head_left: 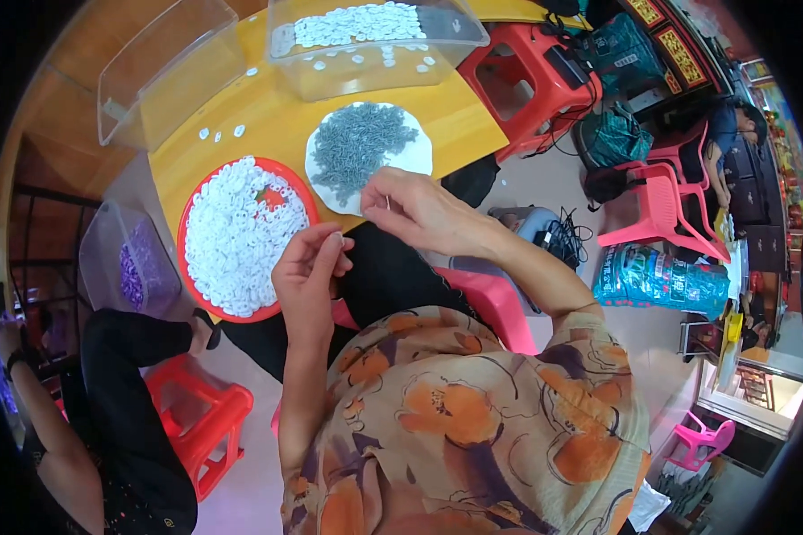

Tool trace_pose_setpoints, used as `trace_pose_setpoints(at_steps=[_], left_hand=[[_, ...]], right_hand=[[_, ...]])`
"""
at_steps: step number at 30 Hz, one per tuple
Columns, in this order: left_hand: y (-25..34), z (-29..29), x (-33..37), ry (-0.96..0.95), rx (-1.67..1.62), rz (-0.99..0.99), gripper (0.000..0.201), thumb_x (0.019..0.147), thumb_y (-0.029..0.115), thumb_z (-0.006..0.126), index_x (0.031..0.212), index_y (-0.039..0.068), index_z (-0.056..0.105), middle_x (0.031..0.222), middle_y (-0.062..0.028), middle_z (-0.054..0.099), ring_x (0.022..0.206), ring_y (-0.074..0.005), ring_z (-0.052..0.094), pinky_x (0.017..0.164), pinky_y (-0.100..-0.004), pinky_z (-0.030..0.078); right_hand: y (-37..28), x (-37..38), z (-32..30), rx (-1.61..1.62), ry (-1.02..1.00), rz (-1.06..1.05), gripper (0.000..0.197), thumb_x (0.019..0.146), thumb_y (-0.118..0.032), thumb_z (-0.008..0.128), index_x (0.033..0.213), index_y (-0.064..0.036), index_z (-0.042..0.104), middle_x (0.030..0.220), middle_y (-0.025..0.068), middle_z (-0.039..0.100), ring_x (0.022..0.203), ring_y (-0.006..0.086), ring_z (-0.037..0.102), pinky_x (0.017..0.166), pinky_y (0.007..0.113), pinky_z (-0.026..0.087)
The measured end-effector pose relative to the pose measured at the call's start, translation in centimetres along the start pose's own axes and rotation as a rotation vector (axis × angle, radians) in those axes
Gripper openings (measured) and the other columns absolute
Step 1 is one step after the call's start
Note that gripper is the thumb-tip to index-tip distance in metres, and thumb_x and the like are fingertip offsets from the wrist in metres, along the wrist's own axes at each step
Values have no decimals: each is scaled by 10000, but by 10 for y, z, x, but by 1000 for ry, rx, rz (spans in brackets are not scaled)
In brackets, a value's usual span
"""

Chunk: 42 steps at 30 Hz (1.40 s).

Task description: Assembling small white plastic parts with grey inserts by hand.

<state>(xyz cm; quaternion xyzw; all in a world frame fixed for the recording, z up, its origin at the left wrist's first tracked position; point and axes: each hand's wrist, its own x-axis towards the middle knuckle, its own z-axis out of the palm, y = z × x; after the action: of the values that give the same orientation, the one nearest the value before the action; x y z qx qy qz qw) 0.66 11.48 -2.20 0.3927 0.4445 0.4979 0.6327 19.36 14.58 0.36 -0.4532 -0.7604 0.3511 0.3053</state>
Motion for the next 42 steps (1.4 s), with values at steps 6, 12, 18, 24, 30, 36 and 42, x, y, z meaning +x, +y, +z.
trace_pose_setpoints(at_steps=[6,12,18,24,30,36,42], left_hand=[[-1,2,-2,-28,-8,-11,176,860,68,560,1018,-3,591,812,-42,627,633,-49,523,560,-155,391],[1,2,-5,-34,4,19,180,861,56,555,1026,-8,589,815,-39,621,640,-53,526,570,-161,406],[2,6,-7,-38,10,16,178,862,57,555,1023,-12,587,821,-43,623,642,-57,527,577,-164,411],[4,9,-9,-49,44,61,168,865,48,547,1014,-13,593,824,-39,621,647,-53,524,583,-165,413],[4,10,-11,-29,110,124,166,866,51,548,1011,-13,595,809,-30,615,642,-48,522,576,-162,412],[8,9,-13,-1,40,75,172,862,50,547,1015,-14,591,757,-13,588,638,-52,513,572,-170,396],[9,9,-15,4,25,76,165,860,44,542,1008,-12,587,755,-15,589,634,-54,514,578,-169,394]], right_hand=[[-16,-4,5,-26,-52,-94,113,801,-55,568,880,-3,506,812,127,497,719,274,527,613,330,424],[-22,-7,5,-33,-58,-76,119,795,-52,574,877,-3,504,826,130,493,754,304,525,639,346,429],[-26,-11,4,-47,-64,-69,119,800,-54,567,882,-4,496,835,128,490,757,307,525,633,350,429],[-28,-13,5,-89,-50,-77,120,802,-51,562,882,-7,484,837,132,484,752,309,522,623,354,427],[-24,-15,13,-28,6,-90,126,800,-31,555,891,-7,470,838,125,467,702,283,503,603,336,415],[-19,-19,28,139,85,-81,118,824,-16,536,906,-5,453,823,95,442,632,181,453,570,284,390],[-14,-21,38,271,147,-76,89,869,-53,517,920,-8,460,797,50,461,618,95,418,548,241,369]])
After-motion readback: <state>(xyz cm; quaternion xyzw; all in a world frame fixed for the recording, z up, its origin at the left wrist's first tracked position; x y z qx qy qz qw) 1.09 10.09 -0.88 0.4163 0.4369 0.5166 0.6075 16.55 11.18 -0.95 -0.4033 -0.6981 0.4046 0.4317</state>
